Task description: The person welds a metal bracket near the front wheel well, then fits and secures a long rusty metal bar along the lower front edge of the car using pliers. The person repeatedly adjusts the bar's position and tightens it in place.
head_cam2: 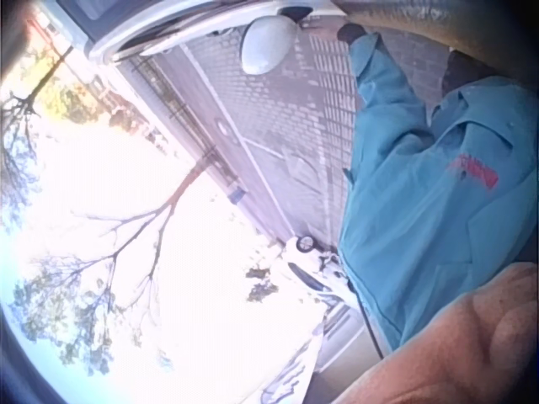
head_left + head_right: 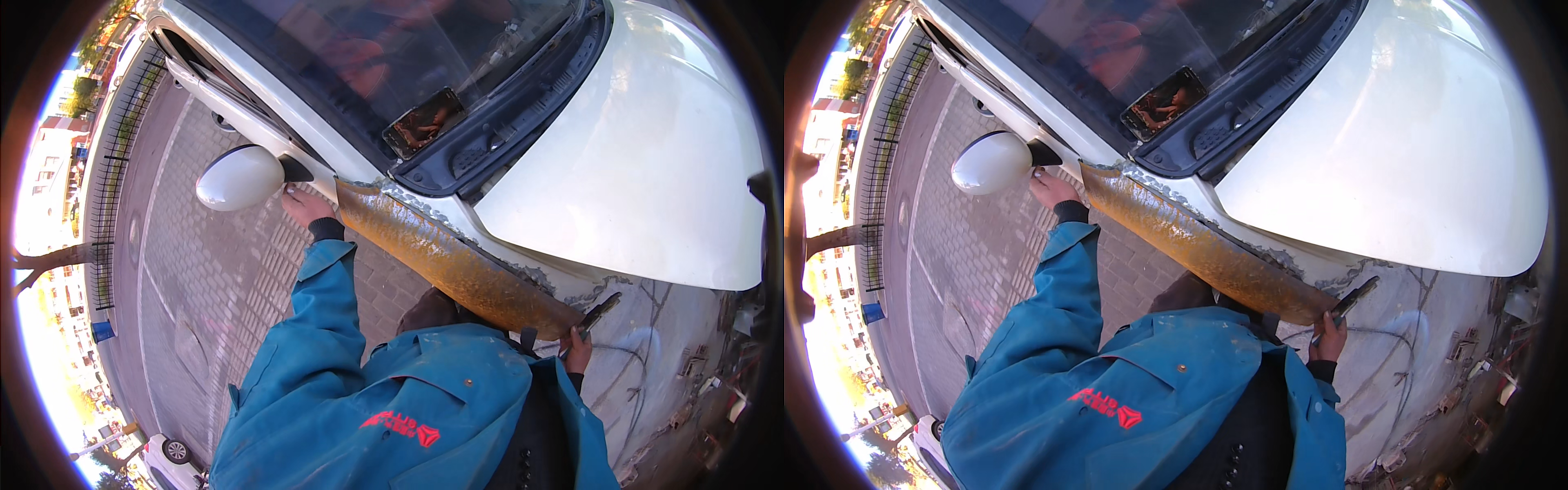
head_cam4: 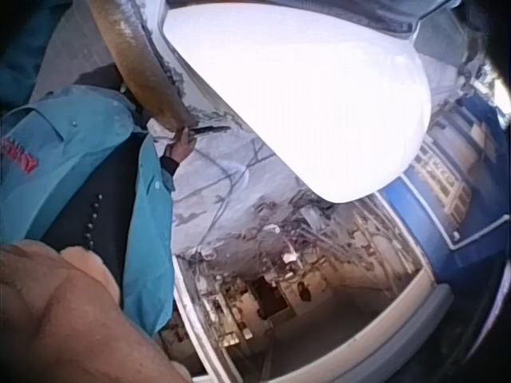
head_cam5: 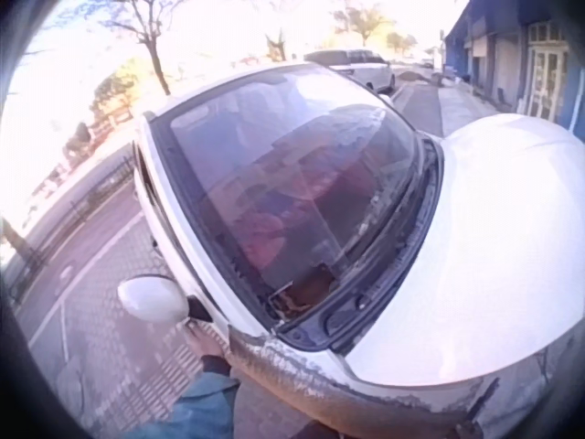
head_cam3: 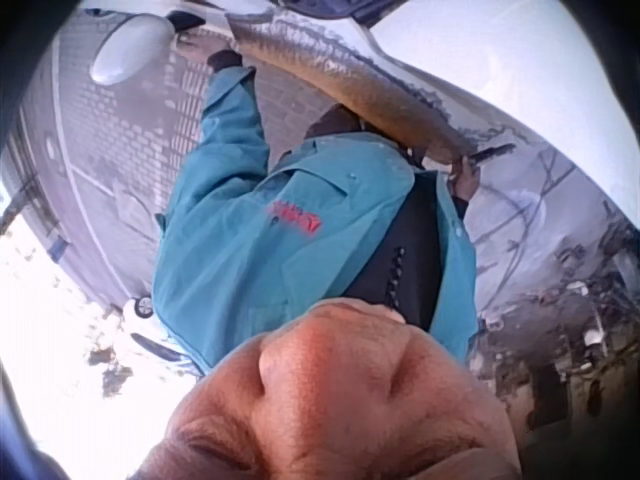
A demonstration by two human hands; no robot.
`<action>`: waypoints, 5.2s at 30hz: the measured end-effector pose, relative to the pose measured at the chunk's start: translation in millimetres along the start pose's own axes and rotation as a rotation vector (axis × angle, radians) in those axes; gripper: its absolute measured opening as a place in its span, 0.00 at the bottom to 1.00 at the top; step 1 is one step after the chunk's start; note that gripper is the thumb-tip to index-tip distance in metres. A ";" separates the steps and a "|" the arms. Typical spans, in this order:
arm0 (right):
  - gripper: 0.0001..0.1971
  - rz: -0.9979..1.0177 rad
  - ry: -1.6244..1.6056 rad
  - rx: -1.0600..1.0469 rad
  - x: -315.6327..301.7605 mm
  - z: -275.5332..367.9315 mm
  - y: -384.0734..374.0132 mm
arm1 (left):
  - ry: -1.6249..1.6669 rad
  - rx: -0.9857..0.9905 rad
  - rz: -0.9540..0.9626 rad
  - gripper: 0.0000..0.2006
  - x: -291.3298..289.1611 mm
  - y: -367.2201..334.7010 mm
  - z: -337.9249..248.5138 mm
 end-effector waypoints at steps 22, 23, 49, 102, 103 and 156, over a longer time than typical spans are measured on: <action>0.05 0.018 -0.017 -0.025 6.2 16.8 24.4 | -0.021 -0.100 -0.071 0.33 47.1 22.0 -61.9; 0.06 0.019 -0.006 -0.034 4.4 16.1 25.7 | 0.007 -0.078 -0.092 0.31 47.2 22.3 -62.2; 0.05 -0.048 -0.074 -0.068 6.7 13.6 22.5 | -0.182 0.034 0.654 0.50 -49.6 91.4 17.7; 0.06 -0.033 -0.128 -0.040 14.4 14.6 -14.5 | -0.242 0.032 0.838 0.46 -32.3 51.6 1.2; 0.06 -0.058 -0.146 -0.044 15.4 12.8 -15.2 | -0.254 0.000 0.852 0.47 -30.5 51.3 2.1; 0.09 0.076 -0.244 -0.121 4.3 6.2 -16.5 | -0.665 0.337 0.555 0.53 -13.2 100.1 -36.3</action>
Point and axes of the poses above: each hand's wrist, its own y-axis away from the middle knuckle, its own x-axis out of the palm, z = x × y, the point moved 2 cm from there along -y, towards the middle knuckle, and after that the axes turned 7 degrees about -x, right-handed, at the moved point
